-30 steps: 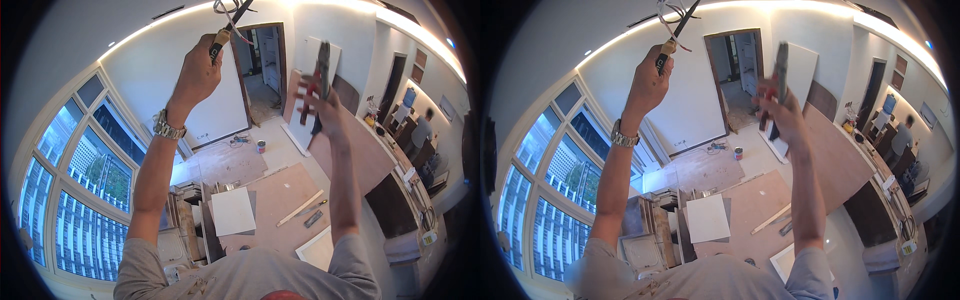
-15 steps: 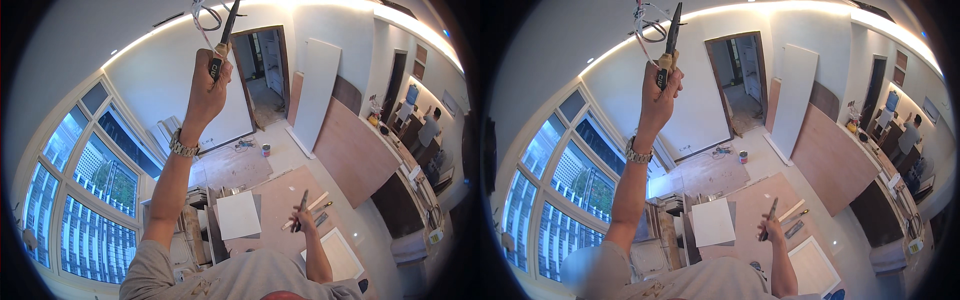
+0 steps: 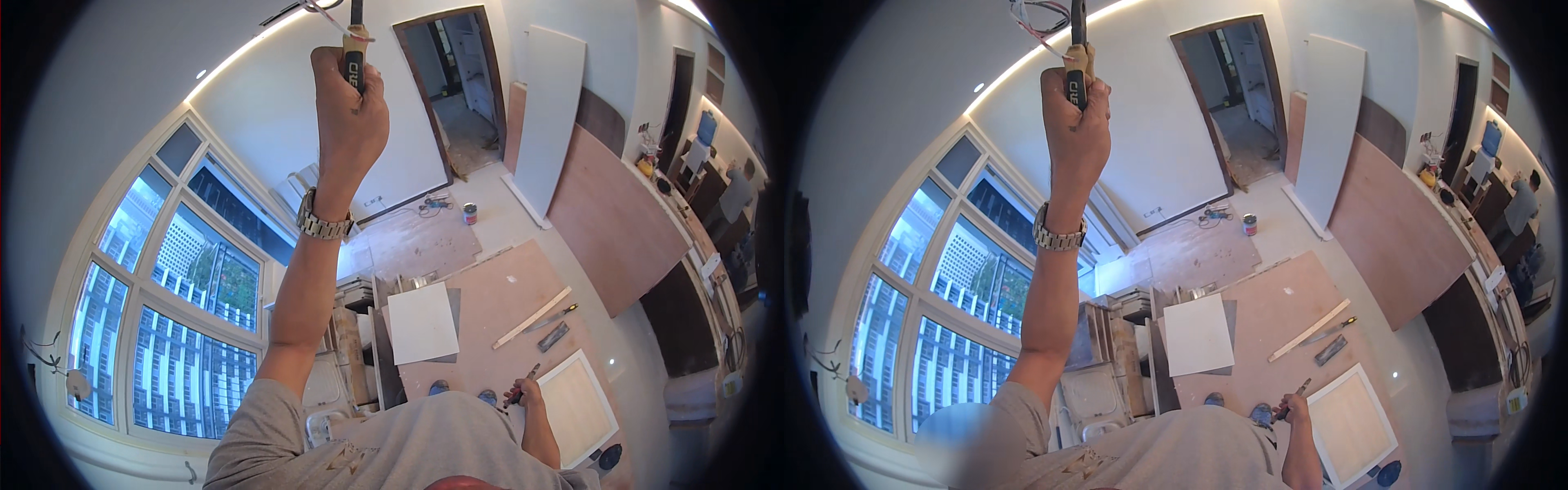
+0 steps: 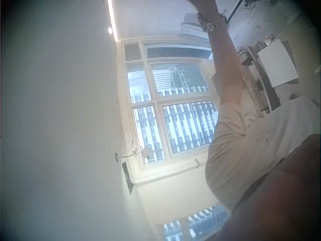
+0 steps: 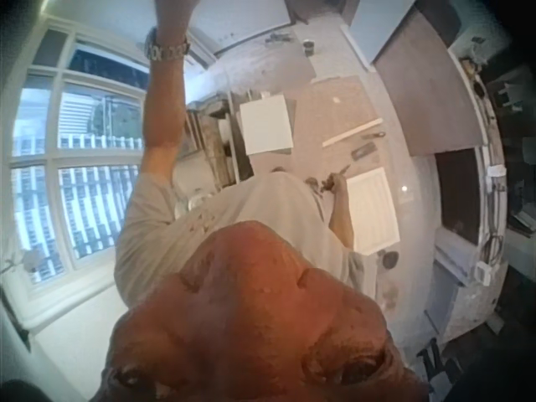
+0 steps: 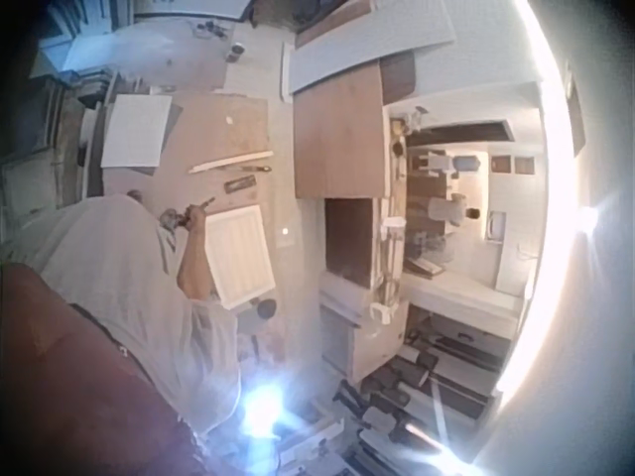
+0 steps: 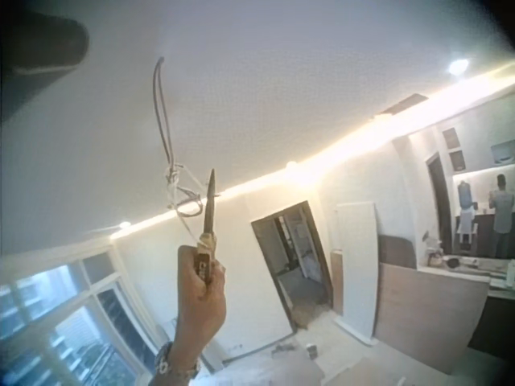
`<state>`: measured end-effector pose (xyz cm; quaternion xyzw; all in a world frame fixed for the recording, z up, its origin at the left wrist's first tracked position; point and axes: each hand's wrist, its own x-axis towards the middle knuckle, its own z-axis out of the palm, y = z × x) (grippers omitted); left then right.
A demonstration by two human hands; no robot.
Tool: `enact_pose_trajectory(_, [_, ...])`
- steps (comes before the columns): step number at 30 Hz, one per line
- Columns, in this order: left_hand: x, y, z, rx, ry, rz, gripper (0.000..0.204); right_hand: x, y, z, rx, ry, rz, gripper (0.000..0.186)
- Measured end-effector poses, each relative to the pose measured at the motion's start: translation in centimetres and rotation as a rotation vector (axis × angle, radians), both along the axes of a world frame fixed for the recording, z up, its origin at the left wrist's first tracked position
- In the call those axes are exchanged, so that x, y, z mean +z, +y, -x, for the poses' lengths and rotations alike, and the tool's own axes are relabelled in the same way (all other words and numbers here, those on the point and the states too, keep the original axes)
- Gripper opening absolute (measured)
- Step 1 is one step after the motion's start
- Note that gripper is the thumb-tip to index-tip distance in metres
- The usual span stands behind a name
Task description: The person prepares electrical wiring for a light fixture, using pliers to strip insulation from wires and then connecting the wires to a light socket assembly.
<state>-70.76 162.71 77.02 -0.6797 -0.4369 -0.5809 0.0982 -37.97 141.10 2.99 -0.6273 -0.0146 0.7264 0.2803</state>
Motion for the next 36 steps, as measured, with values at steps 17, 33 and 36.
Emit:
enact_pose_trajectory(17, [1.0, -1.7, 0.0, -0.578, -0.309, 0.295, 0.020, 30.8, 16.2, 5.0, 0.095, 0.338, -0.772, 0.071])
enact_pose_trajectory(33, [1.6, -2.0, 1.7, -0.652, -0.311, 0.380, 0.027, 66.3, 28.4, 13.6, -0.297, -1.440, -2.179, 0.048])
enact_pose_trajectory(36, [1.7, -1.9, 2.1, -0.720, -0.299, 0.399, 0.028, 68.9, 29.3, 14.5, -0.273, -1.381, -2.223, 0.066])
